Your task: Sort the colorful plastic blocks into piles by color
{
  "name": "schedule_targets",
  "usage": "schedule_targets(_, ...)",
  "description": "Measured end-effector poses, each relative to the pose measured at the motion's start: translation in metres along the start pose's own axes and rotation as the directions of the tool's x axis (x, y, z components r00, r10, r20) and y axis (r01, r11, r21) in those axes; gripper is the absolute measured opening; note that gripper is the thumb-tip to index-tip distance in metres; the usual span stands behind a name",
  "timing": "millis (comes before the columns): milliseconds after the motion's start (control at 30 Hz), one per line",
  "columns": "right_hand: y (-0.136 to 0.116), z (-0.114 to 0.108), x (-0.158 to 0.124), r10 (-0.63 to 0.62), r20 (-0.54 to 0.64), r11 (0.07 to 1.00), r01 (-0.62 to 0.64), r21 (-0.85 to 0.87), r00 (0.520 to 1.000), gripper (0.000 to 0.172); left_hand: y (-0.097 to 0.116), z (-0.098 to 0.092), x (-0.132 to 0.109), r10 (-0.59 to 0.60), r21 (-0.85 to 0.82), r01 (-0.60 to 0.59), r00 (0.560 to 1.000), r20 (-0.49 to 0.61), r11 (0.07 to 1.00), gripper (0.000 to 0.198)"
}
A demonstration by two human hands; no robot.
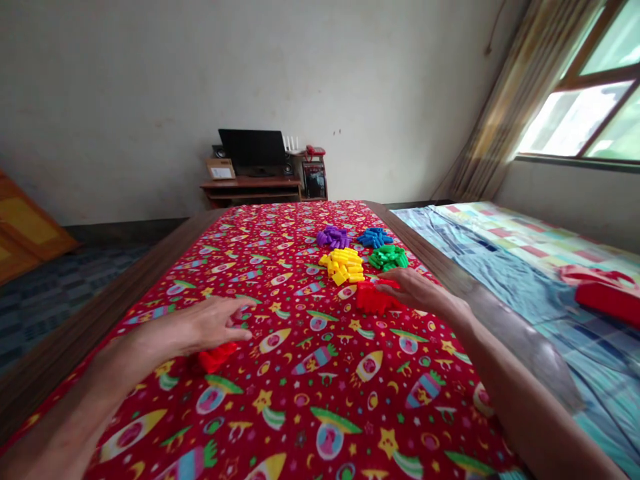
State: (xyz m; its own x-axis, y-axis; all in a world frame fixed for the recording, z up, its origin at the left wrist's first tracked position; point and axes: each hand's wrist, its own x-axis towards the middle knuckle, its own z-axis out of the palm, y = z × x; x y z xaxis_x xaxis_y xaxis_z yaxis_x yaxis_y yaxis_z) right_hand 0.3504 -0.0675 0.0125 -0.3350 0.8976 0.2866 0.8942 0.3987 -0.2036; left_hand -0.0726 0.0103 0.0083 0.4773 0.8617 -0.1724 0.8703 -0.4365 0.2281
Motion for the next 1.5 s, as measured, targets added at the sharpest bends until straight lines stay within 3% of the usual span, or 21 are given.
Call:
schedule_targets(100,0.0,-0.003,0.003,0.005,-0.114,0.999,0.001,0.052,0.994,0.031,-0.003,0.007,-0.021,0.028,0.059,-0.034,0.995,0.095,0.998,0.063)
schedule_targets(200,-0.002,-0.008,0.006,0.043,-0.246,0.998,-0.029,0.058,0.968,0.032,-0.014,0.018,-0.042,0.068,0.03,-0.069,0.997,0.037,0.997,0.055)
schedule_targets(267,-0.007,-0.01,0.008,0.061,-0.275,0.996,-0.042,0.073,0.959,0.033,-0.015,0.025,-0.049,0.096,-0.023,-0.097,0.994,-0.045,0.995,0.042)
schedule_targets(333,-0.018,-0.007,0.008,0.069,-0.265,0.993,-0.039,0.115,0.962,0.032,-0.005,0.03,-0.046,0.099,-0.101,-0.11,0.989,-0.108,0.989,0.035)
schedule_targets(400,-0.034,0.0,0.007,0.031,-0.228,0.983,0.011,0.182,0.973,0.032,0.017,0.033,-0.036,0.076,-0.243,-0.106,0.989,-0.129,0.964,0.041)
schedule_targets(500,-0.063,0.016,0.004,-0.186,-0.185,0.942,0.229,0.244,0.965,0.034,0.061,0.038,-0.012,0.041,-0.575,-0.113,0.99,-0.137,0.81,0.061)
schedule_targets(600,-0.083,0.031,0.002,-0.412,-0.151,0.868,0.437,0.236,0.899,0.041,0.106,0.047,0.01,0.082,-0.818,-0.108,0.994,-0.074,0.565,0.078)
schedule_targets(700,-0.084,0.035,0.004,-0.464,-0.125,0.84,0.481,0.253,0.877,0.031,0.137,0.059,0.024,0.233,-0.935,-0.089,0.973,-0.007,0.344,0.084)
schedule_targets(767,-0.076,0.028,0.004,-0.392,-0.114,0.879,0.408,0.247,0.913,0.025,0.147,0.064,0.028,0.294,-0.955,-0.11,0.956,-0.026,0.276,0.079)
schedule_targets(833,-0.064,0.012,0.003,-0.257,-0.077,0.94,0.267,0.21,0.963,0.022,0.151,0.065,0.03,0.286,-0.912,-0.205,0.953,-0.103,0.355,0.06)
schedule_targets(900,-0.052,-0.007,0.0,-0.119,-0.04,0.981,0.124,0.15,0.992,0.02,0.154,0.061,0.031,0.265,-0.773,-0.361,0.93,-0.255,0.522,0.043)
schedule_targets(1000,-0.034,-0.027,-0.003,-0.02,0.007,0.997,0.019,0.079,1.0,0.013,0.163,0.057,0.04,0.297,-0.532,-0.531,0.835,-0.464,0.66,0.038)
schedule_targets(1067,-0.023,-0.029,-0.001,0.0,0.075,0.998,-0.005,0.066,0.997,0.007,0.172,0.06,0.052,0.318,-0.468,-0.576,0.793,-0.52,0.67,0.038)
schedule_targets(1200,-0.003,-0.015,0.005,0.072,0.219,0.994,-0.088,0.068,0.973,0.014,0.182,0.085,0.076,0.384,-0.364,-0.633,0.736,-0.558,0.684,0.041)
schedule_targets(1333,0.011,-0.013,0.007,0.119,0.156,0.985,-0.136,0.104,0.981,0.023,0.174,0.105,0.081,0.66,-0.064,-0.786,0.557,-0.504,0.615,0.039)
schedule_targets(1367,0.013,-0.015,0.006,0.13,0.136,0.982,-0.147,0.119,0.982,0.023,0.172,0.109,0.081,0.701,-0.009,-0.801,0.528,-0.48,0.598,0.039)
schedule_targets(1400,0.015,-0.017,0.006,0.148,0.117,0.978,-0.163,0.133,0.982,0.022,0.172,0.112,0.08,0.712,0.015,-0.801,0.522,-0.471,0.598,0.039)
schedule_targets(1500,0.017,-0.02,0.002,0.226,0.034,0.965,-0.228,0.126,0.974,0.025,0.176,0.119,0.08,0.649,-0.026,-0.767,0.561,-0.513,0.642,0.041)
